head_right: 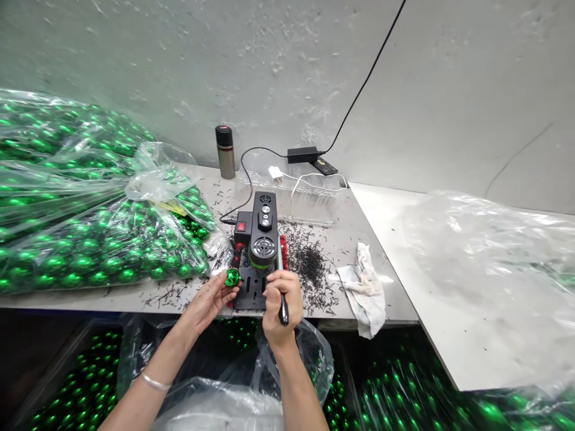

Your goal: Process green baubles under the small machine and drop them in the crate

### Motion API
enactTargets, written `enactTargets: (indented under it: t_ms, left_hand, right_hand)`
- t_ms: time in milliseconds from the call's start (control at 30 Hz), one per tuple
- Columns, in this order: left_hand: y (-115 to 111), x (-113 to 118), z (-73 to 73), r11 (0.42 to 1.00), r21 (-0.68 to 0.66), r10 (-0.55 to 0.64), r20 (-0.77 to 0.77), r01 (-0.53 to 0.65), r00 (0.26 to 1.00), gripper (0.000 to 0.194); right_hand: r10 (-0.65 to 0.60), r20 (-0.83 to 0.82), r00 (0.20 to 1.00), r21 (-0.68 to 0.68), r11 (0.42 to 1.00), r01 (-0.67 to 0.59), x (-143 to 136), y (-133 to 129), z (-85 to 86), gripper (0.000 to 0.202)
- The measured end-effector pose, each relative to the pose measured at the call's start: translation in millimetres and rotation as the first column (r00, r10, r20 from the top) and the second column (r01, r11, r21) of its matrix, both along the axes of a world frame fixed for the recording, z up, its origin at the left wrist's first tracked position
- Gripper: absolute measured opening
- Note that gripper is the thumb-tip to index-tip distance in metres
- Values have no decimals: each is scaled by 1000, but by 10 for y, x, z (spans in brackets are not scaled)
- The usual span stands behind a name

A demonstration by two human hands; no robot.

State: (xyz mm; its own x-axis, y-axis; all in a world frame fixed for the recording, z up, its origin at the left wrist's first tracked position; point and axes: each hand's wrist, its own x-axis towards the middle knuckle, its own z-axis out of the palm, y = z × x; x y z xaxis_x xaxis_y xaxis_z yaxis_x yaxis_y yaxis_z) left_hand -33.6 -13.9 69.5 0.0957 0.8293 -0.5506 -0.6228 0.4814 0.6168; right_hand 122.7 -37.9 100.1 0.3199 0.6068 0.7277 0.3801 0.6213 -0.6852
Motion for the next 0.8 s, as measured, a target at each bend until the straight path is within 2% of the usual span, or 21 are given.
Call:
enactTargets:
  t_ms: [33,133,233,300,367,500,567,667,800]
  left_hand:
    - [-41,-8,1,1000,-5,4,-10,-4,1000,17]
    - [-149,-42,17,997,-70,33,-9,-33,999,29]
    - [-234,-69,40,992,-117,50,38,-45,998,30]
    - [-292,-59,43,992,-124,24,67,-16,997,30]
    - [-367,-12,31,994,-102,-37,77,44,996,31]
    - [-567,152,-21,981,48,-189,59,187,980,50]
    - [-664,214,-46,968,75,-242,39,239,970,57]
    - [-751,242,-80,936,53,-349,9,348,937,56]
    - [-744,214,-107,850,58,-521,-64,524,851,64]
  right_hand:
    - [2,-46,999,-7,1000,-2,-20,-6,36,7]
    - [-98,-167,981,-22,995,96,-85,-55,114,31]
    - [-215,-216,952,-130,973,191,-115,-168,69,41]
    - [-169,-165,972,-218,967,131,-118,-266,-24,37]
    - [-56,-18,998,-286,957,48,-128,-367,-128,33]
    - [145,274,951,-350,936,-42,-171,-549,-257,37]
    - [185,302,935,-378,924,-61,-177,-629,-286,33]
    - [185,277,943,-438,898,-48,-146,-732,-326,34]
    - [153,191,970,-497,867,-39,-26,-878,-318,36]
